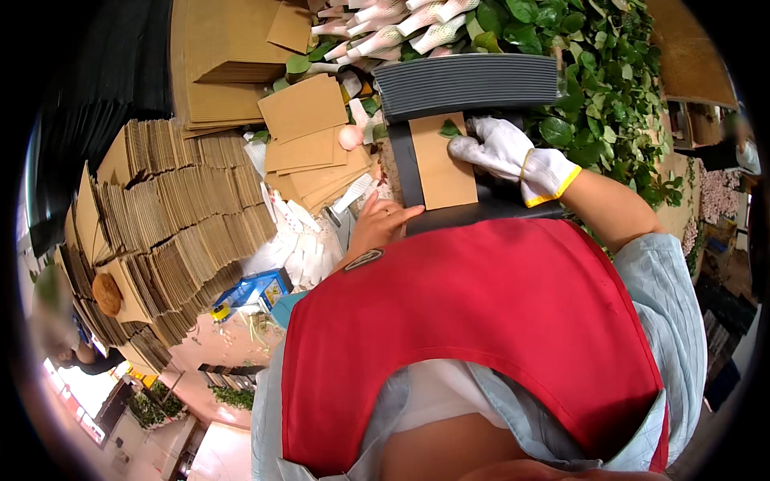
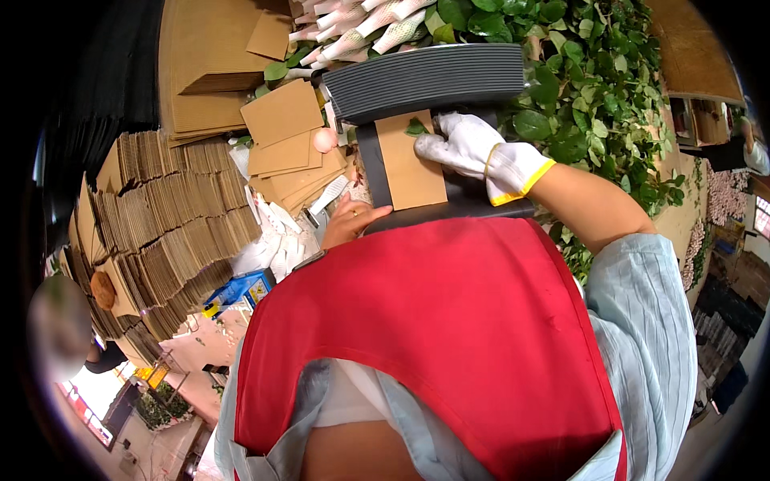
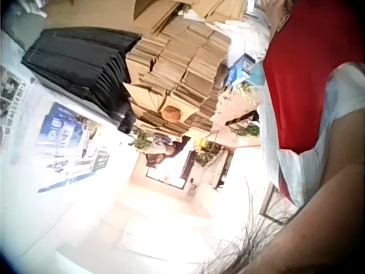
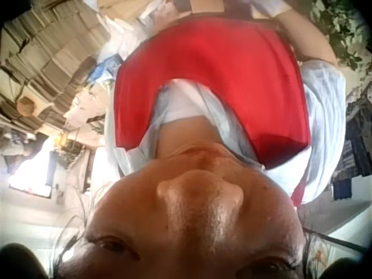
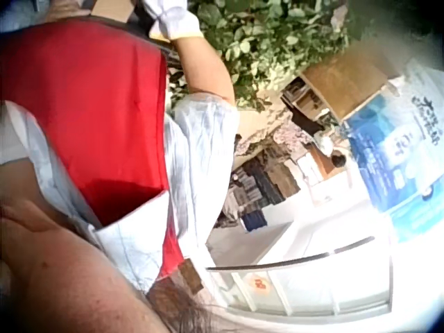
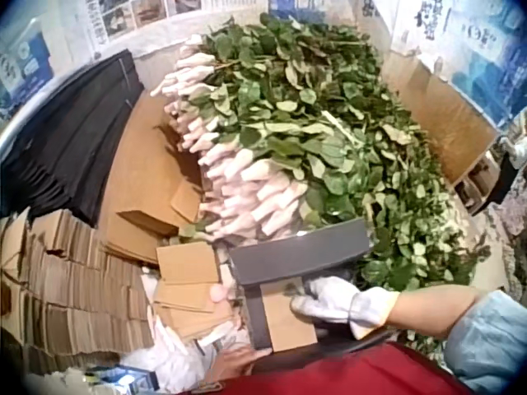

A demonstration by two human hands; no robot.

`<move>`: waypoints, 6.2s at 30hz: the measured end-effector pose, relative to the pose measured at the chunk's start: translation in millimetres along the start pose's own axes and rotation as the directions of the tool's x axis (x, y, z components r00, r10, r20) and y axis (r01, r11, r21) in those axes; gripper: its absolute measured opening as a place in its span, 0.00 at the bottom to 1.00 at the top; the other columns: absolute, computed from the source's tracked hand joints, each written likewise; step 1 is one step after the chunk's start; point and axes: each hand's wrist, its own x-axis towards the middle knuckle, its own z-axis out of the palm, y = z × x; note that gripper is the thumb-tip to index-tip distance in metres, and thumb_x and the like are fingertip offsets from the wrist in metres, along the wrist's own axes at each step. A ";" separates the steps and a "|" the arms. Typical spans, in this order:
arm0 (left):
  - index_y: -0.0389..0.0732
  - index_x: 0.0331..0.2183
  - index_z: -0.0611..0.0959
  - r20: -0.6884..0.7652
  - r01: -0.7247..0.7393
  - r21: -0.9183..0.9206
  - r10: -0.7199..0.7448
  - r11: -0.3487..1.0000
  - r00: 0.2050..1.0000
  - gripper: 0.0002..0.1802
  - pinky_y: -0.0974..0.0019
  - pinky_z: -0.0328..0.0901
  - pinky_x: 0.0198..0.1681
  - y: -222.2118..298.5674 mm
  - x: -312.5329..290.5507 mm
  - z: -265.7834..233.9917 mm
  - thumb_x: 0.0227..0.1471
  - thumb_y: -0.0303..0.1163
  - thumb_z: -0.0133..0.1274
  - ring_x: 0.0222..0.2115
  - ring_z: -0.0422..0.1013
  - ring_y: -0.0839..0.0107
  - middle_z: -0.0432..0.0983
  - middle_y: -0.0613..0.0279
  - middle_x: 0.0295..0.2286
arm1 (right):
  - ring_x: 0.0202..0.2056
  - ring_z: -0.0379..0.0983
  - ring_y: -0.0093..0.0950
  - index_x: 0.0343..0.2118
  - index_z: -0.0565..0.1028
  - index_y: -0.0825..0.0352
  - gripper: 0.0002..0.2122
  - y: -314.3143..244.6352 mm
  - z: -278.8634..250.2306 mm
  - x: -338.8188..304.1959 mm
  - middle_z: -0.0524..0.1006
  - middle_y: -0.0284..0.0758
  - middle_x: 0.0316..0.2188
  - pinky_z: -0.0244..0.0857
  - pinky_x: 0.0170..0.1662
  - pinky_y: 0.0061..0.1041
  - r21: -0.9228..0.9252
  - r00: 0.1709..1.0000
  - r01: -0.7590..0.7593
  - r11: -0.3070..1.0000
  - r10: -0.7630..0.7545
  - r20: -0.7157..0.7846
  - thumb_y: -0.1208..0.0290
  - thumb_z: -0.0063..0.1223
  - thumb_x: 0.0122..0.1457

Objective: The person gathers roses from a large pile, wraps a piece of cardboard around the stems, and uses a handheld stapler to secure the cardboard packaging.

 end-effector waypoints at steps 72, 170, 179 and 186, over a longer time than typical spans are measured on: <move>0.41 0.52 0.73 0.223 -0.528 0.392 0.479 0.754 0.849 0.24 0.63 0.53 0.61 -27.7 98.1 -0.8 0.52 0.36 0.48 0.60 0.54 0.59 0.59 0.55 0.58 | 0.36 0.77 0.41 0.40 0.74 0.62 0.13 -101.1 -290.0 152.3 0.77 0.43 0.34 0.71 0.40 0.37 -0.532 0.592 -0.031 0.846 -0.413 -0.692 0.73 0.49 0.49; 0.45 0.42 0.82 -0.098 -0.391 -0.103 0.382 0.914 0.919 0.22 0.57 0.62 0.51 16.5 63.1 -25.5 0.41 0.31 0.64 0.50 0.64 0.55 0.68 0.48 0.49 | 0.29 0.77 0.37 0.36 0.79 0.58 0.12 -27.8 -132.0 -127.9 0.78 0.38 0.25 0.72 0.33 0.34 -0.657 0.973 0.175 0.733 -0.233 -0.001 0.64 0.50 0.50; 0.52 0.41 0.84 0.049 -0.341 -0.054 0.343 0.939 0.938 0.20 0.50 0.55 0.56 0.3 72.1 -22.8 0.42 0.37 0.64 0.54 0.59 0.50 0.64 0.50 0.54 | 0.23 0.75 0.36 0.27 0.78 0.61 0.10 -16.7 -111.9 -65.6 0.77 0.35 0.22 0.71 0.28 0.34 -0.858 0.975 0.094 0.504 -0.223 -0.024 0.62 0.50 0.49; 0.41 0.55 0.70 0.182 0.269 -0.796 -0.208 0.543 0.961 0.35 0.59 0.56 0.58 -42.5 70.4 11.2 0.44 0.27 0.62 0.57 0.58 0.58 0.64 0.55 0.54 | 0.27 0.76 0.39 0.27 0.75 0.64 0.09 -173.3 -246.1 135.8 0.78 0.38 0.27 0.71 0.30 0.37 -0.712 0.593 0.121 0.692 -0.626 -0.507 0.67 0.46 0.56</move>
